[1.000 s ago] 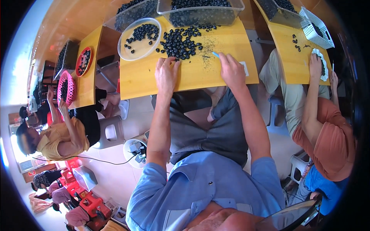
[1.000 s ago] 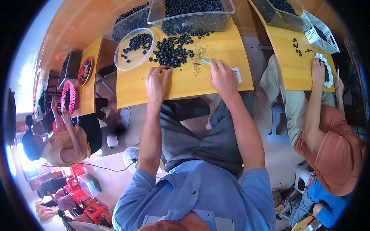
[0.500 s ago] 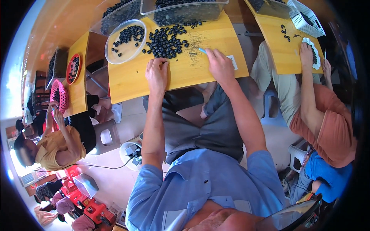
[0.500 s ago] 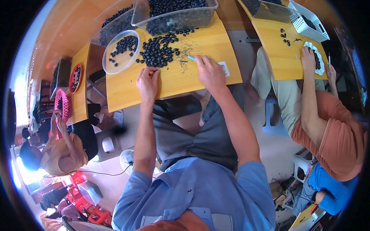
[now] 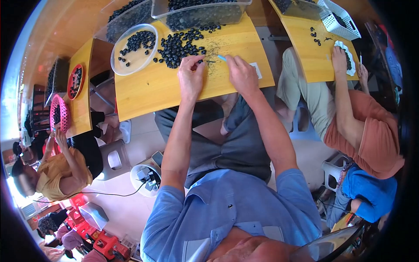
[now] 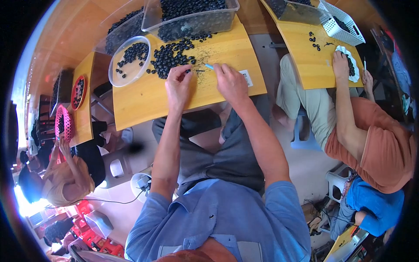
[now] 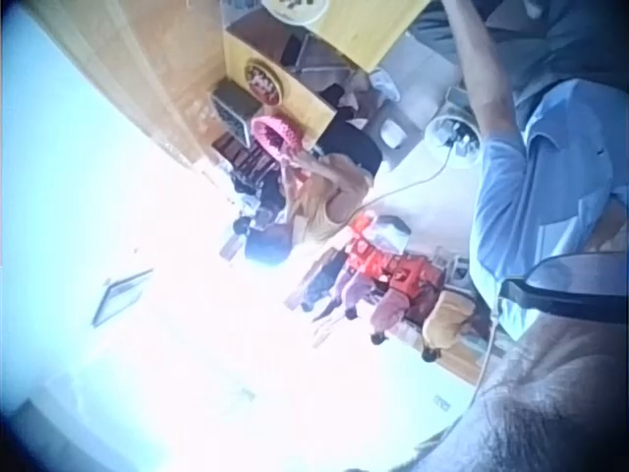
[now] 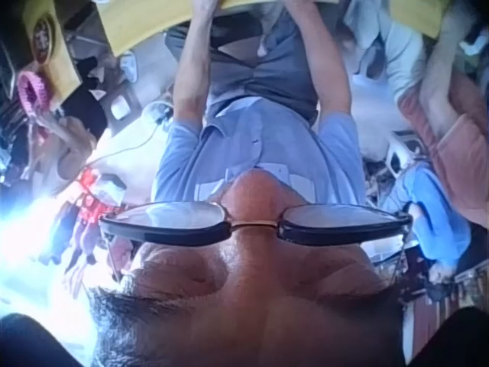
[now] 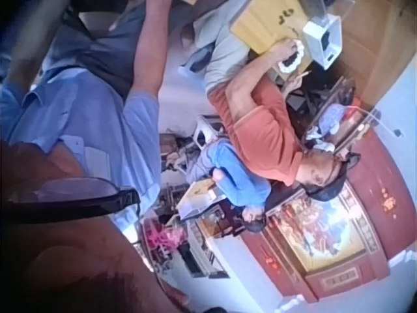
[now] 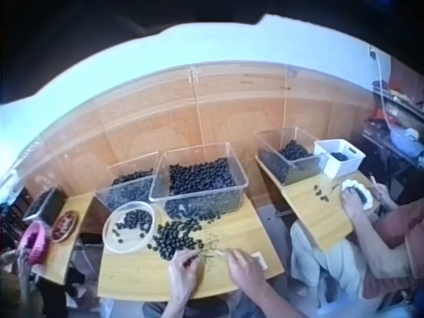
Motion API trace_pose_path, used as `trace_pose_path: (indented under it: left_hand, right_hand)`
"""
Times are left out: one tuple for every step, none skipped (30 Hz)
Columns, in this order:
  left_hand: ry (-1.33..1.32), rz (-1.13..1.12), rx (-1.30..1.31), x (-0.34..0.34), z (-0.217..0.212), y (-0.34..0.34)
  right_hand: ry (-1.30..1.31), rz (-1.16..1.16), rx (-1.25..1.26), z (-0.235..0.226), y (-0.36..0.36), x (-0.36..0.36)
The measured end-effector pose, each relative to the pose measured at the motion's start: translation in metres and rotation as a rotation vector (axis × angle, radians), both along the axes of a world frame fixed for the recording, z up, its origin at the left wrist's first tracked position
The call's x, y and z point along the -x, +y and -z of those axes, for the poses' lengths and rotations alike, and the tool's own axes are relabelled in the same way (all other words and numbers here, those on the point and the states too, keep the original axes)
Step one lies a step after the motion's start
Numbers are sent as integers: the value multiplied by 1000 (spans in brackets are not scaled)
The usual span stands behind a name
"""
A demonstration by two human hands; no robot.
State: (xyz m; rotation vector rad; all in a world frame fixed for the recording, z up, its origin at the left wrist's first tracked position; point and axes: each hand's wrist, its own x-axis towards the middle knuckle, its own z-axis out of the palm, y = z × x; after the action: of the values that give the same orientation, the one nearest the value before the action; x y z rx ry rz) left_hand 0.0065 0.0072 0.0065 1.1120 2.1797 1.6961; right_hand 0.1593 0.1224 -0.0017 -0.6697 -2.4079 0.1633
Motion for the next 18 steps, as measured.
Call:
trace_pose_path:
  left_hand:
    - [-48, -5, 3, -2, 2, 3]
    - [-95, -11, 5, -4, 4, 5]
    - [-143, -17, 9, -5, 6, 6]
    - [-146, -15, 8, -5, 7, 6]
    - [-80, 3, -21, -6, 8, 5]
    - [-13, 22, -50, -6, 9, 5]
    - [-15, 21, -49, -6, 9, 5]
    - [-9, 35, -45, -6, 8, 5]
    - [-2, 49, -42, -7, 7, 5]
    - [-2, 45, -42, -7, 7, 5]
    - [-92, 43, -67, -7, 8, 7]
    - [-182, 40, -93, -7, 9, 7]
    - [-184, 40, -92, -7, 10, 7]
    - [-189, 37, -47, -6, 10, 6]
    - [-193, 34, -2, -5, 10, 5]
    - [-196, 35, -1, -6, 8, 5]
    - [-118, 50, 6, -6, 7, 4]
    - [-40, 65, 13, -7, 5, 4]
  right_hand:
    - [-2, -2, 3, 1, 0, 1]
    - [-5, 0, 1, 1, 0, 1]
    - [5, -6, 1, 2, 0, 2]
    - [14, -10, 3, 2, -1, 2]
    - [10, -10, 3, 2, 0, 1]
    - [-5, -10, 9, 2, 0, 1]
    - [-19, -11, 17, 2, 0, 1]
    - [-22, -12, 17, 2, 0, 0]
    - [-13, -18, 10, 2, 0, 0]
    - [-2, -27, 2, 2, 0, 0]
    - [-2, -30, 2, 1, 0, 0]
    - [5, -46, -4, 0, -1, 0]
    - [10, -60, -9, 0, -1, -1]
    - [8, -61, -8, -1, -2, -1]
    - [10, -83, -26, -1, -2, -2]
    - [12, -104, -44, -2, -2, -3]
    - [9, -104, -43, -2, -2, -4]
    - [17, -117, -58, -1, -2, -4]
